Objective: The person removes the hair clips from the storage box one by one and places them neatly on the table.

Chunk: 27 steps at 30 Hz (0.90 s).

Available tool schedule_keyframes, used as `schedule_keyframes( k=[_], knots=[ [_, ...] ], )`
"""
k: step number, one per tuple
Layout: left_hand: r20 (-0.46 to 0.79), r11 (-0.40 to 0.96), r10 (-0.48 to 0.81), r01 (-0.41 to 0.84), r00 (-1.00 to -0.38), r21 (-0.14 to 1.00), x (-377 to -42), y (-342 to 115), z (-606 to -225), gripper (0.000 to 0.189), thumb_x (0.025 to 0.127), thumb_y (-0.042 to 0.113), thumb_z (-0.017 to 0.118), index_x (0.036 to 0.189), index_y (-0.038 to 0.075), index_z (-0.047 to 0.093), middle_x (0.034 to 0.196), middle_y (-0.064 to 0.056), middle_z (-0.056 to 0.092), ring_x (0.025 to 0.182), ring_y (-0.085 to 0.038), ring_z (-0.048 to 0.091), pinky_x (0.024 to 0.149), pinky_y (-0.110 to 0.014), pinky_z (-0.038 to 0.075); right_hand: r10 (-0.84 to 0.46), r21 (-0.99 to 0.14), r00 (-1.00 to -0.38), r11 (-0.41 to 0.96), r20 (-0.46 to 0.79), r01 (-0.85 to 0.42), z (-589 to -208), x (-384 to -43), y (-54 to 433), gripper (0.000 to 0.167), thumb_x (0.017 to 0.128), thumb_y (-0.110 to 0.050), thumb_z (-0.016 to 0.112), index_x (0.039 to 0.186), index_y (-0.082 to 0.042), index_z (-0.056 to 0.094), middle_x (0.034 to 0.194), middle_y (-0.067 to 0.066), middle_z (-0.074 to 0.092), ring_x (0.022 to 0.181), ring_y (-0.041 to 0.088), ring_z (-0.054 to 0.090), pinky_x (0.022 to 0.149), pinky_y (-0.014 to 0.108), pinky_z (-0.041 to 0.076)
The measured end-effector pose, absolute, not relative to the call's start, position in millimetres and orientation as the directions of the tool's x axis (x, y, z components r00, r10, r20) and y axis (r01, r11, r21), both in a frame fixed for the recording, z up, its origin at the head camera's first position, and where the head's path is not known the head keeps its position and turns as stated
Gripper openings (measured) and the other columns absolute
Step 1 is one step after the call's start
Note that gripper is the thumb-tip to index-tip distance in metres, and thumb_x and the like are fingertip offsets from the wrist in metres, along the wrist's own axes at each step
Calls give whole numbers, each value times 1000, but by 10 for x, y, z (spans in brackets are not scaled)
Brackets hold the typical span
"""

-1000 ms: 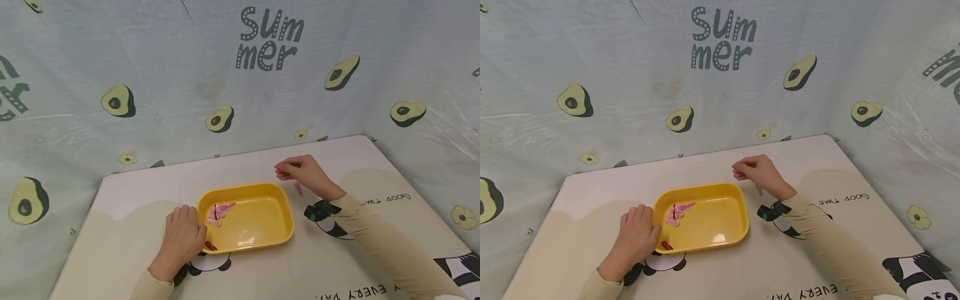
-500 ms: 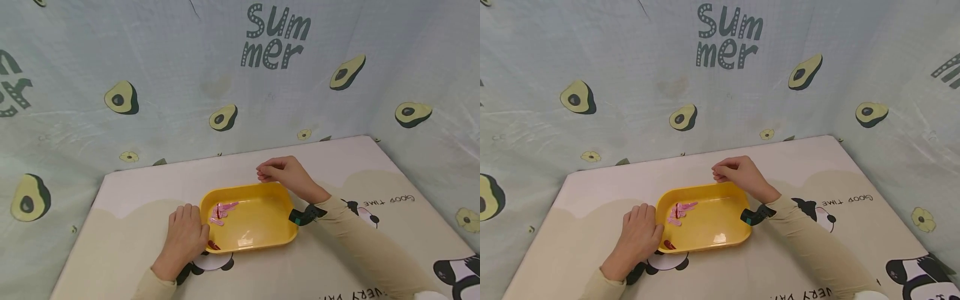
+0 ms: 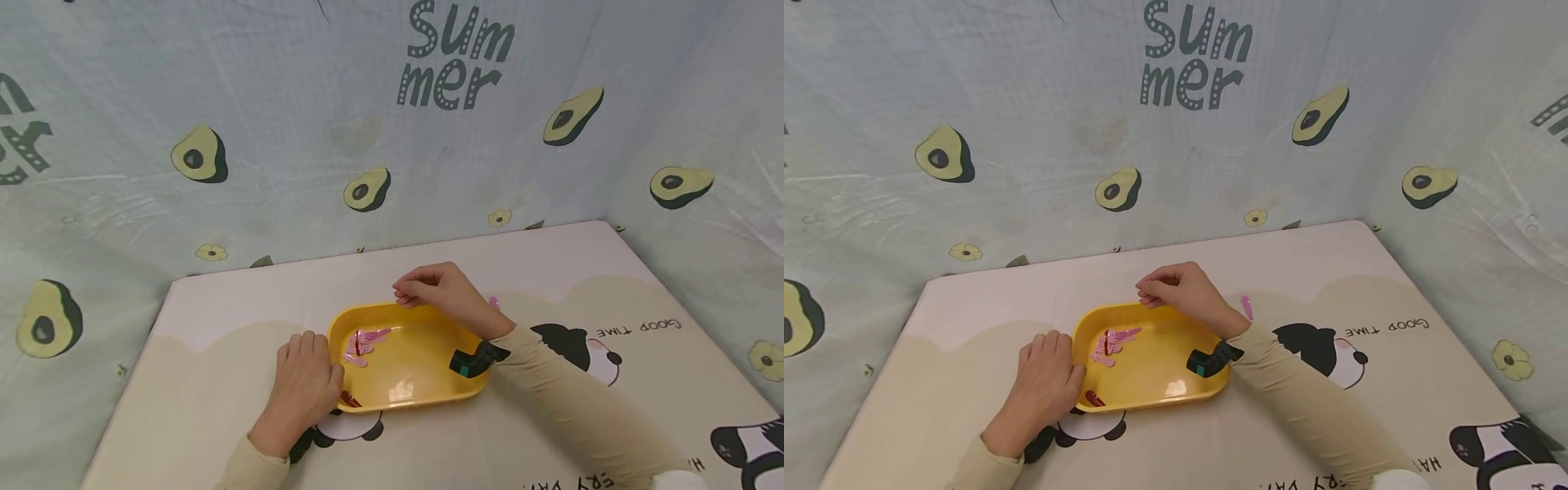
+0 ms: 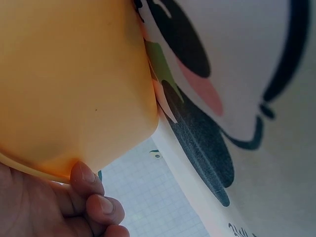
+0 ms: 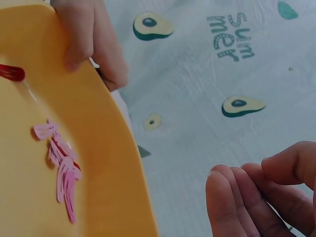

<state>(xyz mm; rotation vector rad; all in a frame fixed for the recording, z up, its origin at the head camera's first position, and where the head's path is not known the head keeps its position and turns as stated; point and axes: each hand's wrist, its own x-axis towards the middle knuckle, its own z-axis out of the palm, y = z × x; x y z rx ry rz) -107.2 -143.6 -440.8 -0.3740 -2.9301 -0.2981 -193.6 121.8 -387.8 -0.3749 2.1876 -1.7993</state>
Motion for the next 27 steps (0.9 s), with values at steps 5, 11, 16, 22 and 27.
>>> schedule_keyframes(
  k=[5, 11, 16, 22, 27],
  knots=[
    [201, 949, 228, 263, -953, 172, -1062, -1461, -4425, 16, 90, 17, 57, 91, 2, 50, 81, -7, 40, 83, -25, 36, 82, -41, 30, -397, -978, -917, 204, -34, -52, -3916, -1915, 1072, 27, 100, -19, 66, 115, 1, 74, 110, 18, 77, 93, 18, 78, 87, 31, 62],
    [202, 950, 228, 263, -953, 168, -1060, -1478, -4440, 16, 90, 18, 57, 89, 3, 50, 81, -7, 40, 82, -25, 35, 80, -40, 30, -428, -967, -903, 242, -31, -81, -3946, -1885, 917, 23, 99, -19, 68, 112, -2, 76, 105, 14, 79, 92, 20, 78, 87, 30, 62],
    [192, 948, 233, 266, -953, 173, -1050, -1481, -4447, 16, 90, 18, 57, 90, 4, 50, 81, -6, 39, 82, -24, 35, 80, -40, 30, -449, -961, -892, 263, -44, -85, -3999, -1855, 836, 24, 98, -19, 68, 114, -2, 76, 105, 13, 79, 97, 27, 78, 88, 31, 62],
    [193, 947, 234, 268, -953, 176, -1045, -1482, -4443, 17, 90, 19, 57, 91, 4, 50, 81, -6, 39, 82, -24, 35, 80, -40, 29, -490, -953, -871, 278, -35, -118, -4013, -1836, 754, 25, 98, -18, 68, 115, -1, 76, 104, 12, 79, 95, 24, 78, 87, 34, 62],
    [221, 943, 240, 281, -945, 179, -1075, -1484, -4442, 17, 90, 18, 56, 90, 3, 50, 80, -7, 39, 81, -24, 35, 80, -39, 29, -542, -949, -840, 267, -3, -168, -4013, -1848, 678, 24, 97, -17, 70, 112, 0, 76, 101, 13, 79, 95, 35, 77, 87, 45, 62]
  ],
)
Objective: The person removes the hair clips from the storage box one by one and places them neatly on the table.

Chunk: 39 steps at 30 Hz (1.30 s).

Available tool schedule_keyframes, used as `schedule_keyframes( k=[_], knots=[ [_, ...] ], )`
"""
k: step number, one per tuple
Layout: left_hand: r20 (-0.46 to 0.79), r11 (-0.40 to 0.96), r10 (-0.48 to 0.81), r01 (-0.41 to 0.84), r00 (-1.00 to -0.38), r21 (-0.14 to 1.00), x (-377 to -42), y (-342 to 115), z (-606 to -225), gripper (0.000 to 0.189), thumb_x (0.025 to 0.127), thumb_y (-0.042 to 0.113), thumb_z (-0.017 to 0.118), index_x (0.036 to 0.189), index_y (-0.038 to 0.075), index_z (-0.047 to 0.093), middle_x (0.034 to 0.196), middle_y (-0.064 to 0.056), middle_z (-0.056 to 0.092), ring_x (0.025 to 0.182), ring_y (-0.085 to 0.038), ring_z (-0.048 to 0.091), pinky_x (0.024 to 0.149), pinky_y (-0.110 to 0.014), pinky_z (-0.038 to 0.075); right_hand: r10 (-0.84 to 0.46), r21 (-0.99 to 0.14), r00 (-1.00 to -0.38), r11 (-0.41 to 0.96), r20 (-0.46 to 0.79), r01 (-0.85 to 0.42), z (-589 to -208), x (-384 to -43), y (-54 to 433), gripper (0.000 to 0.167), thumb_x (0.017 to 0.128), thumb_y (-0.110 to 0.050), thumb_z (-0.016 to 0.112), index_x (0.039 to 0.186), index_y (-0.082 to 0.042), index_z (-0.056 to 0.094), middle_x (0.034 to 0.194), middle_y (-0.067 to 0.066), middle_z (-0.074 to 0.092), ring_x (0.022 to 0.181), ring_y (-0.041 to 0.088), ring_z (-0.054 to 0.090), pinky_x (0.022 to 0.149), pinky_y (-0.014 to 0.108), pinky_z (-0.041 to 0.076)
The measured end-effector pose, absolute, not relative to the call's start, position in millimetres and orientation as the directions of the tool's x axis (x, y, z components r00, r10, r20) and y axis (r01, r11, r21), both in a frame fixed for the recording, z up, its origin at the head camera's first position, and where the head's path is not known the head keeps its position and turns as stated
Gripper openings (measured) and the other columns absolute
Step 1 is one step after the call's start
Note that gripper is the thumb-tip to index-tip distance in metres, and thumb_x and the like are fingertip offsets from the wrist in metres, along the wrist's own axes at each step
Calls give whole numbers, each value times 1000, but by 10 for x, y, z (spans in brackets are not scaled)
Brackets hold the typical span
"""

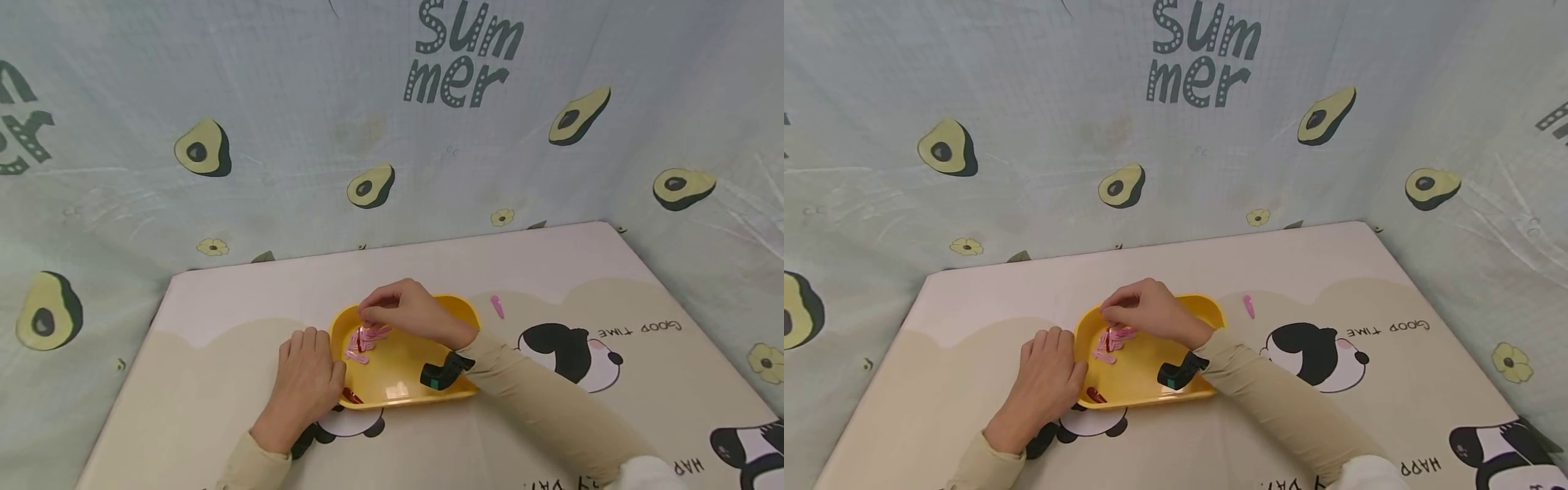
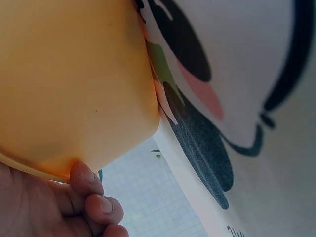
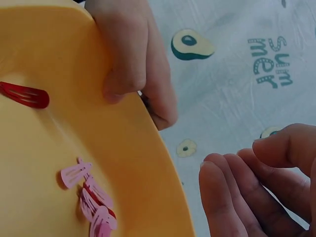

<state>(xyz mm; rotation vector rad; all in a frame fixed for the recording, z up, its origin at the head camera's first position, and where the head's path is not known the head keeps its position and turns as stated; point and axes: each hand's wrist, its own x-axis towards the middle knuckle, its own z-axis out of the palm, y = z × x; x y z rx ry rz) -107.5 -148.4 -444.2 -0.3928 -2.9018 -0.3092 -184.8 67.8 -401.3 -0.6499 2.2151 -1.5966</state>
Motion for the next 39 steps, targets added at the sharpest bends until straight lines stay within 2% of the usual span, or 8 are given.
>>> schedule_keyframes(
  k=[2, 7, 9, 14, 24, 30, 39],
  knots=[
    [228, 941, 241, 284, -943, 182, -1086, -1490, -4435, 16, 90, 18, 56, 89, 3, 50, 80, -7, 39, 81, -25, 35, 80, -40, 29, -571, -950, -821, 255, 0, -178, -4028, -1861, 642, 25, 96, -17, 70, 113, 1, 76, 101, 14, 79, 95, 37, 76, 87, 48, 62],
    [219, 939, 240, 283, -946, 194, -1092, -1487, -4418, 15, 89, 17, 57, 89, 3, 51, 80, -6, 39, 80, -25, 36, 81, -40, 30, -615, -924, -789, 302, 1, -237, -4085, -1857, 573, 24, 96, -17, 70, 114, -2, 76, 106, 10, 79, 87, 15, 74, 82, 26, 61],
    [223, 938, 242, 286, -944, 194, -1095, -1487, -4416, 15, 89, 17, 57, 88, 3, 51, 79, -6, 39, 80, -24, 36, 81, -40, 30, -625, -912, -780, 316, 7, -262, -4097, -1854, 554, 23, 95, -18, 70, 113, -3, 77, 105, 8, 79, 86, 10, 72, 80, 19, 58],
    [257, 936, 251, 301, -933, 181, -1092, -1491, -4432, 15, 88, 16, 58, 85, 4, 50, 79, -6, 40, 80, -25, 36, 80, -41, 32, -650, -911, -760, 314, -2, -266, -4109, -1837, 514, 22, 94, -17, 71, 109, -3, 77, 100, 8, 80, 87, 17, 75, 79, 19, 58],
    [285, 936, 255, 310, -924, 169, -1084, -1498, -4440, 14, 88, 16, 56, 84, 4, 51, 78, -7, 41, 79, -25, 37, 79, -40, 33, -684, -915, -727, 335, -70, -226, -4200, -1838, 426, 19, 92, -13, 74, 107, -2, 76, 95, 8, 79, 81, 10, 73, 82, 19, 58],
    [255, 936, 254, 304, -933, 177, -1097, -1482, -4438, 14, 90, 17, 55, 87, 3, 51, 79, -6, 40, 81, -25, 37, 81, -41, 32, -695, -918, -709, 348, -116, -191, -4245, -1860, 419, 18, 91, -9, 74, 108, -2, 76, 94, 11, 79, 79, 13, 74, 78, 22, 59],
    [258, 936, 255, 305, -932, 176, -1091, -1499, -4445, 15, 90, 17, 56, 88, 4, 51, 80, -6, 40, 81, -24, 37, 81, -41, 31, -759, -870, -639, 392, -123, -298, -4342, -1888, 369, 20, 89, -5, 75, 109, -6, 76, 97, 4, 79, 81, 1, 70, 77, 18, 57]
  ],
)
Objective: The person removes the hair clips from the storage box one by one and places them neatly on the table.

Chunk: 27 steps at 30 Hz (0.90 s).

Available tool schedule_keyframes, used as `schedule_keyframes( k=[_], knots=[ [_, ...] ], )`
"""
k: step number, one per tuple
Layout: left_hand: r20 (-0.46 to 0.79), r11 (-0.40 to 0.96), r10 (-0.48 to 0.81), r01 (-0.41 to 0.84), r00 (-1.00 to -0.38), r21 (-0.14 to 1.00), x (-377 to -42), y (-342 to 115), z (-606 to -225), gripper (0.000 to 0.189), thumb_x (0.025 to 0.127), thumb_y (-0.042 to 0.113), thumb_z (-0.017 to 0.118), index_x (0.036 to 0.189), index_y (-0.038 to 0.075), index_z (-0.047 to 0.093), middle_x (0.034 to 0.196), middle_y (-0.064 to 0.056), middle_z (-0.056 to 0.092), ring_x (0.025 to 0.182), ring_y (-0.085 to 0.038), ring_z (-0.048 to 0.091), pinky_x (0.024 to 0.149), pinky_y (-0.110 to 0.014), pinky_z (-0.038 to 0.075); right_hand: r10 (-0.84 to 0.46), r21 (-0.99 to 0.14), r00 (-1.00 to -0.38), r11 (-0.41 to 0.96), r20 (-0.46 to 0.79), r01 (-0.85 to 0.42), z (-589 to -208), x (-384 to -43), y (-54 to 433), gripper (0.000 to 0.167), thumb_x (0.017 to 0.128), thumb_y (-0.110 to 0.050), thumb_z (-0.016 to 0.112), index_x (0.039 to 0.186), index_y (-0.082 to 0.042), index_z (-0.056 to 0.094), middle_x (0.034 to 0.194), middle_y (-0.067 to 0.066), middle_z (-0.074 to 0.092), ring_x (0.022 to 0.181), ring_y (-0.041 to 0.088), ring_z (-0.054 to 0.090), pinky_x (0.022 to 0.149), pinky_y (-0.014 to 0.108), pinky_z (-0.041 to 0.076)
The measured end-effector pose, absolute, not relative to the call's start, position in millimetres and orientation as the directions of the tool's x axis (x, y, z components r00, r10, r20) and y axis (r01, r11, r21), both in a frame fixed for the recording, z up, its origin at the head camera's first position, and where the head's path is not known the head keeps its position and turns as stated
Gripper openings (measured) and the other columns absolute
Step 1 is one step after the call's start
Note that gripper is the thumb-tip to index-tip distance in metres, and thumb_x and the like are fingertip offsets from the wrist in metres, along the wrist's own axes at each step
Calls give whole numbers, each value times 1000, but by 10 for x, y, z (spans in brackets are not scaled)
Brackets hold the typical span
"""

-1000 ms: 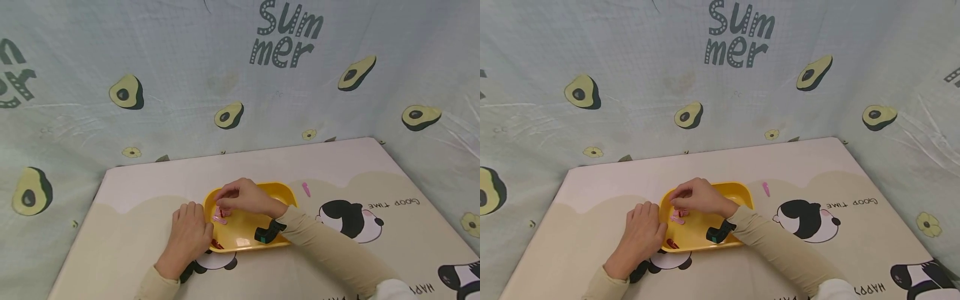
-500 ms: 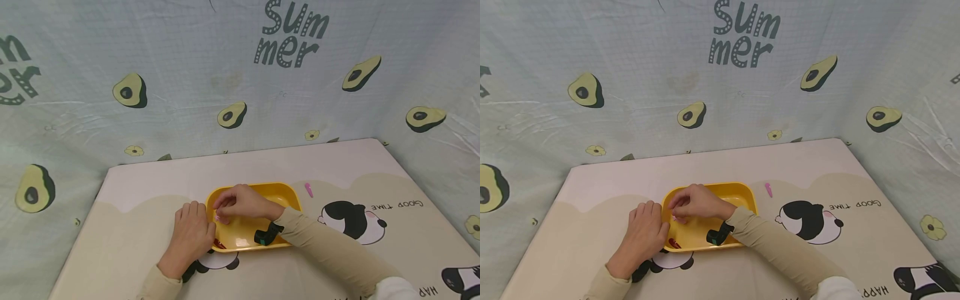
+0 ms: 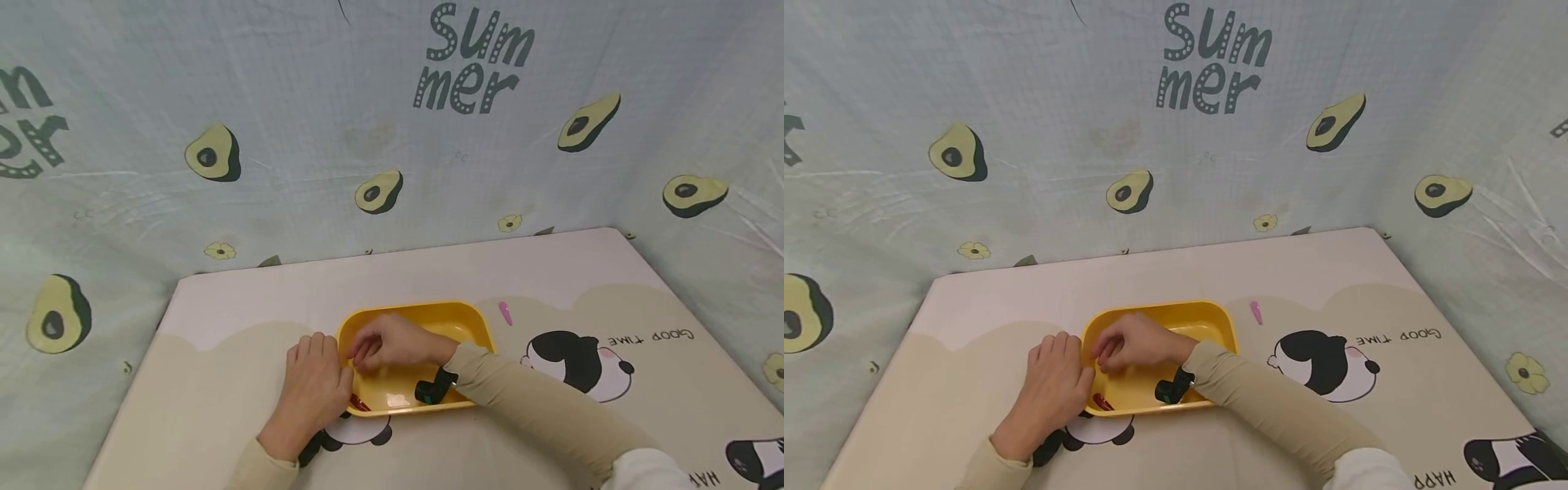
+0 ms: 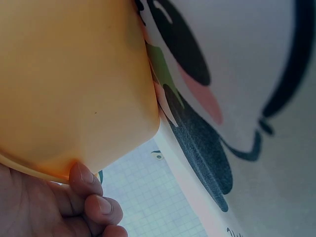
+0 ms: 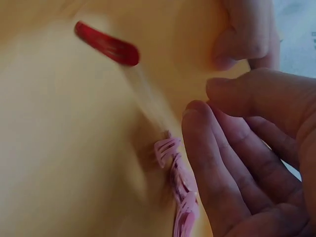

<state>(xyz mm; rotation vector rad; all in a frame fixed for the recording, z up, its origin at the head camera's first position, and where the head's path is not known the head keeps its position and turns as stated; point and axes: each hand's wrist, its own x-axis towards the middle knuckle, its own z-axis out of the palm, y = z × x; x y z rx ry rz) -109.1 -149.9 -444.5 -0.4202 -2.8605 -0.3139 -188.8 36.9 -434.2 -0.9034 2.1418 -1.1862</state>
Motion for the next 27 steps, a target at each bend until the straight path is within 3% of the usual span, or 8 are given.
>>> schedule_keyframes(
  k=[9, 27],
  knots=[
    [250, 936, 252, 301, -935, 183, -1085, -1497, -4439, 16, 89, 18, 58, 89, 4, 51, 80, -6, 40, 82, -25, 36, 81, -41, 31, -799, -843, -585, 407, -143, -350, -4421, -1880, 333, 25, 87, -3, 76, 112, -8, 76, 94, 1, 78, 80, -2, 69, 79, 16, 56],
    [230, 937, 249, 294, -941, 188, -1083, -1480, -4427, 16, 90, 18, 59, 88, 5, 50, 79, -5, 38, 81, -23, 35, 81, -40, 30, -817, -805, -541, 450, -196, -387, -4440, -1863, 317, 28, 82, -7, 84, 108, -10, 76, 89, -5, 74, 77, -3, 65, 78, 15, 55]
  ],
)
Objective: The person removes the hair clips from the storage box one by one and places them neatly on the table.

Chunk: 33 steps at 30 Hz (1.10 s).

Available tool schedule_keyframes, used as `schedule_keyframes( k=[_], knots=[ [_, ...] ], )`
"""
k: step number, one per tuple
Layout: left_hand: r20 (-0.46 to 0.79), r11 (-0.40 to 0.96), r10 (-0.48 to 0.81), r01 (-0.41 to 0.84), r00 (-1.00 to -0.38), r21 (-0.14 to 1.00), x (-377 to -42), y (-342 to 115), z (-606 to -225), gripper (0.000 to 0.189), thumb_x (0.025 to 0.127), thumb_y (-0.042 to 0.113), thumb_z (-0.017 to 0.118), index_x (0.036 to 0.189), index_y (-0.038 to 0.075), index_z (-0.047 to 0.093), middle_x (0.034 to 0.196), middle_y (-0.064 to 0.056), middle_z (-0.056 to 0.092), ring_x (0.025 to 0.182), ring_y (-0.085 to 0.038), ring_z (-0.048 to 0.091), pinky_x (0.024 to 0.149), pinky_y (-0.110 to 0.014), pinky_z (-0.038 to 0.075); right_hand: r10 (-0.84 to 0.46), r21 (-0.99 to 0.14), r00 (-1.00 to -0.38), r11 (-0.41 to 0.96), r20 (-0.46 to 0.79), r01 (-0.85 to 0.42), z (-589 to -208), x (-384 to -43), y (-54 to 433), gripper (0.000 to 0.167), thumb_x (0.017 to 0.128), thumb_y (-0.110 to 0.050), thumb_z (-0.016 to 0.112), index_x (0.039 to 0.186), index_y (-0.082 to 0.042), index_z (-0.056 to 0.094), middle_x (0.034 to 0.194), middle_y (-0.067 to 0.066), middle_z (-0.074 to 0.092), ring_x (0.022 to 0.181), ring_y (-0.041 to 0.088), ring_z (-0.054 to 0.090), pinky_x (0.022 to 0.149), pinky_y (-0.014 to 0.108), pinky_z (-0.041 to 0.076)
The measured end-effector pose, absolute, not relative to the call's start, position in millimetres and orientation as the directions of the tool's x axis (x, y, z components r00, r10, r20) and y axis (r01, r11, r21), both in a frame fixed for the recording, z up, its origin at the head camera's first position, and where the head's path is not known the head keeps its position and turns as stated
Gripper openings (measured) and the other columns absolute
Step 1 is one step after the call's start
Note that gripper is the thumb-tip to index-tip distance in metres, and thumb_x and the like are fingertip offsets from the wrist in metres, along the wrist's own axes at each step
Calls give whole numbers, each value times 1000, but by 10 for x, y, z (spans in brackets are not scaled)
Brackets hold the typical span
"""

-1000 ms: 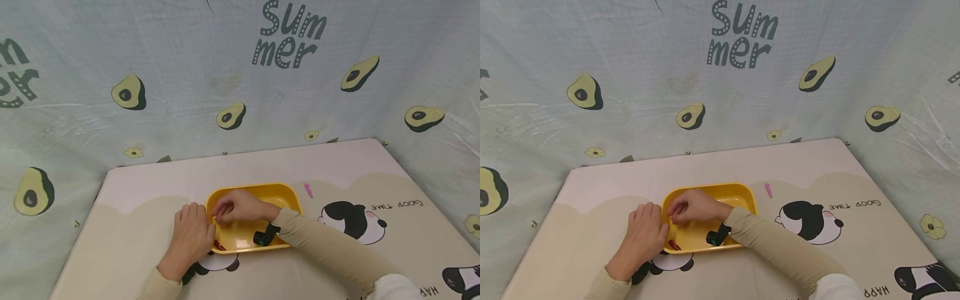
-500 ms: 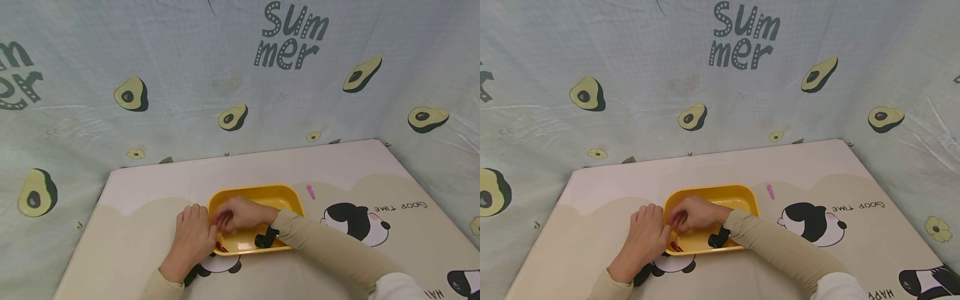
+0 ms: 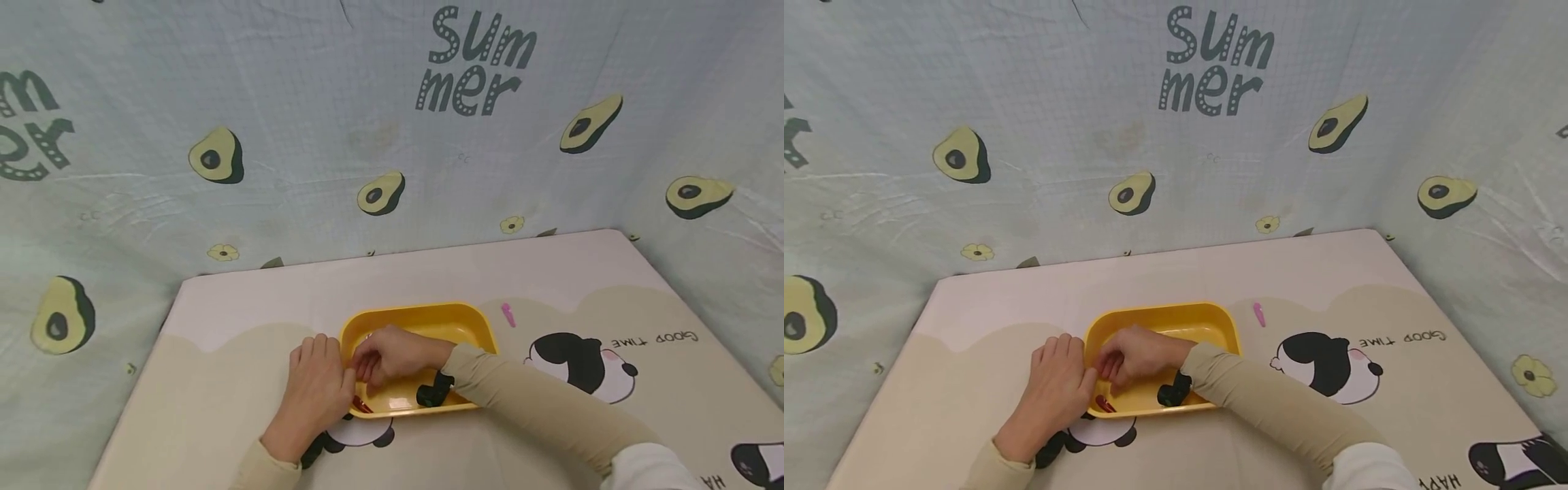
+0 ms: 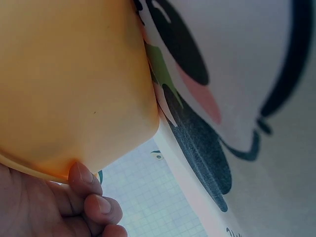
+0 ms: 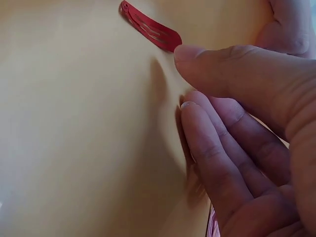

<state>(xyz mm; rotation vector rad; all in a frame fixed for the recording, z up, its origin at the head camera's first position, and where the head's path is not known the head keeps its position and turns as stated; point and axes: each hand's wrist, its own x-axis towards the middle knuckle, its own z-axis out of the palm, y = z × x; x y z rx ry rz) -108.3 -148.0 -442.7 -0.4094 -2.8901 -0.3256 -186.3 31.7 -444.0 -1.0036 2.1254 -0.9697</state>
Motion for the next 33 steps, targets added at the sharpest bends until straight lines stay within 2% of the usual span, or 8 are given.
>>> schedule_keyframes(
  k=[6, 15, 20, 27, 33],
  knots=[
    [251, 938, 252, 300, -935, 175, -1070, -1479, -4451, 16, 89, 18, 59, 87, 5, 51, 79, -5, 39, 81, -23, 36, 80, -40, 32, -820, -772, -536, 468, -199, -429, -4463, -1850, 307, 34, 78, -15, 90, 108, -12, 76, 87, -8, 72, 77, -5, 64, 77, 14, 55],
    [313, 935, 271, 326, -910, 138, -1079, -1505, -4478, 17, 88, 19, 59, 85, 4, 50, 78, -7, 41, 80, -26, 38, 78, -40, 33, -867, -687, -478, 432, -139, -585, -4475, -1861, 255, 28, 77, -22, 91, 98, -16, 73, 82, -9, 68, 73, -5, 57, 72, 11, 51],
    [332, 933, 269, 330, -904, 143, -1101, -1503, -4471, 17, 88, 19, 58, 84, 4, 50, 78, -7, 41, 80, -26, 38, 78, -40, 33, -875, -670, -463, 430, -143, -606, -4419, -1876, 245, 28, 78, -21, 90, 100, -14, 74, 82, -6, 69, 72, -4, 56, 70, 11, 49],
    [303, 935, 260, 318, -917, 159, -1081, -1509, -4451, 16, 88, 18, 58, 84, 4, 49, 78, -6, 41, 80, -25, 38, 79, -41, 34, -887, -630, -437, 425, -148, -650, -4423, -1859, 219, 27, 82, -21, 87, 104, -16, 73, 82, -9, 67, 72, -5, 54, 69, 10, 47],
    [321, 932, 267, 328, -909, 155, -1075, -1504, -4461, 16, 88, 18, 57, 83, 5, 49, 78, -6, 41, 80, -25, 38, 79, -41, 34, -892, -629, -435, 408, -121, -662, -4444, -1840, 207, 25, 79, -28, 89, 96, -19, 73, 77, -13, 63, 69, -7, 53, 65, 8, 45]
  ],
)
